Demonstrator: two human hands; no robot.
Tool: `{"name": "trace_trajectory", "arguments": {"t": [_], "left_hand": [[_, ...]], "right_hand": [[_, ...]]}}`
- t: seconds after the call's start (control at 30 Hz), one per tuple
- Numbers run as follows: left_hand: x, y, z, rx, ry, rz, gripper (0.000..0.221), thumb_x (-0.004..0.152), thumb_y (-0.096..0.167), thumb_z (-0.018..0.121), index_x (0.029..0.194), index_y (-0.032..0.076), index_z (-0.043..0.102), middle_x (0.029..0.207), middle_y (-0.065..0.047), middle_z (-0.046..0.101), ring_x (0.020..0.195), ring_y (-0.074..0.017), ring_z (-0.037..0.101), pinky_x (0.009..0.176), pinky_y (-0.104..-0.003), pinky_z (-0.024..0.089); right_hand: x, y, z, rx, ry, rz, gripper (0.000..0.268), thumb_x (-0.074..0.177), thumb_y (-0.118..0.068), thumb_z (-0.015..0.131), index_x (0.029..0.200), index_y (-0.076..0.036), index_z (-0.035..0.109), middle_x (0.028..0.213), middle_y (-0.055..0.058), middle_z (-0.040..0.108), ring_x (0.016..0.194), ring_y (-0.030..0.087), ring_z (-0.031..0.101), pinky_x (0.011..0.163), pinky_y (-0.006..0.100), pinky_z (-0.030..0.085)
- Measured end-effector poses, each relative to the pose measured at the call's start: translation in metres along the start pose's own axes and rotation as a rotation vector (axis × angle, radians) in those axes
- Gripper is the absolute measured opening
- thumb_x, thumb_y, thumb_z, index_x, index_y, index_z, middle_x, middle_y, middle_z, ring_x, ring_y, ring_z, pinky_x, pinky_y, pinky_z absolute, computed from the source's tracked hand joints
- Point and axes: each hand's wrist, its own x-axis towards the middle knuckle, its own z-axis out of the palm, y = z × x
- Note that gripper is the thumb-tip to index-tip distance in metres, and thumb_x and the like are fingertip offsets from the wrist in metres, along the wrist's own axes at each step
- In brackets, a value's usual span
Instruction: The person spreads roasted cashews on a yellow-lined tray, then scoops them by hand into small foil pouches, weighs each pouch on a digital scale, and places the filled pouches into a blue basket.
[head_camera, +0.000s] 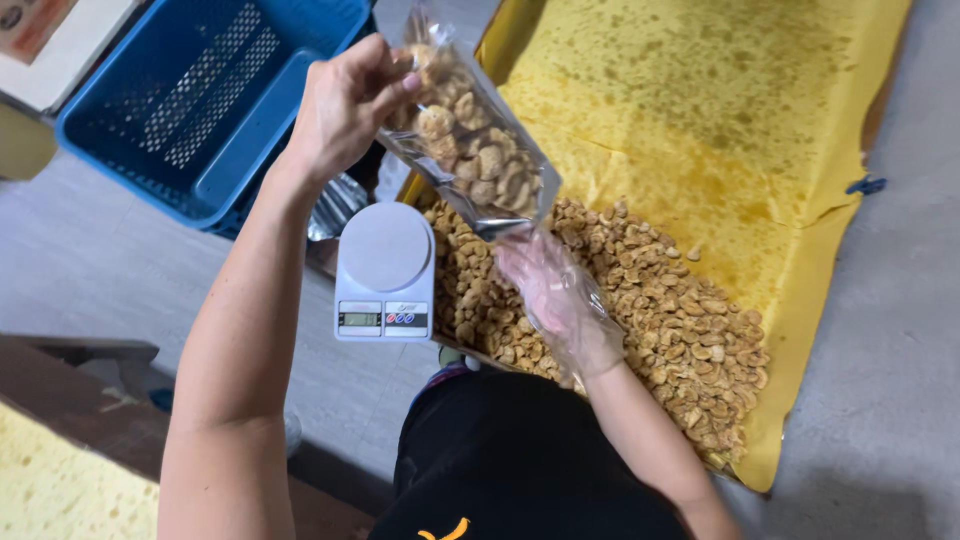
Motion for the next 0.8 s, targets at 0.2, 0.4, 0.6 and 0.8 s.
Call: {"name": "trace_trajectory", "arguments": {"t": [0.2, 0.4, 0.6, 0.8], "left_hand": [[0.035, 0.048, 0.048, -0.569, -0.048, 0.092, 0.023, 0.105, 0.018, 0.065, 0.091, 0.003, 0.053, 0.09, -0.006, 0.072, 0.085, -0.01, 0.075, 0.065, -0.028, 0.061], [0.046, 0.093, 0.093, -0.076, -0.322, 0.178, 0.025, 0.104, 0.025, 0.059, 0.089, 0.006, 0.054, 0.094, -0.006, 0.074, 0.075, -0.0171, 0.066, 0.061, -0.032, 0.06], [0.055, 0.12, 0.08, 0.046, -0.33, 0.527, 0.035, 0.098, 0.038, 0.07, 0.104, 0.004, 0.062, 0.102, -0.014, 0.069, 0.093, -0.0265, 0.069, 0.074, -0.04, 0.06], [0.066, 0.127, 0.067, 0.395, -0.487, 0.183, 0.032, 0.092, 0.037, 0.068, 0.103, 0.007, 0.066, 0.086, -0.011, 0.074, 0.081, -0.0228, 0.071, 0.074, -0.04, 0.06]], "right_hand": [[0.002, -0.01, -0.005, 0.308, 0.252, 0.074, 0.07, 0.088, -0.042, 0.064, 0.139, 0.002, 0.044, 0.136, 0.022, 0.058, 0.131, 0.032, 0.057, 0.106, 0.038, 0.047], [-0.006, -0.002, -0.034, 0.681, 0.234, 0.16, 0.061, 0.096, -0.034, 0.062, 0.135, 0.011, 0.048, 0.128, 0.031, 0.059, 0.114, 0.036, 0.063, 0.098, 0.042, 0.057], [-0.001, 0.012, -0.093, 0.37, 0.25, -0.16, 0.037, 0.101, -0.019, 0.065, 0.131, 0.0, 0.056, 0.119, 0.017, 0.065, 0.11, 0.028, 0.065, 0.097, 0.043, 0.058], [-0.002, 0.02, -0.077, 0.428, 0.226, -0.104, 0.041, 0.098, -0.017, 0.063, 0.137, -0.007, 0.055, 0.126, 0.011, 0.059, 0.118, 0.024, 0.059, 0.102, 0.04, 0.055]]}}
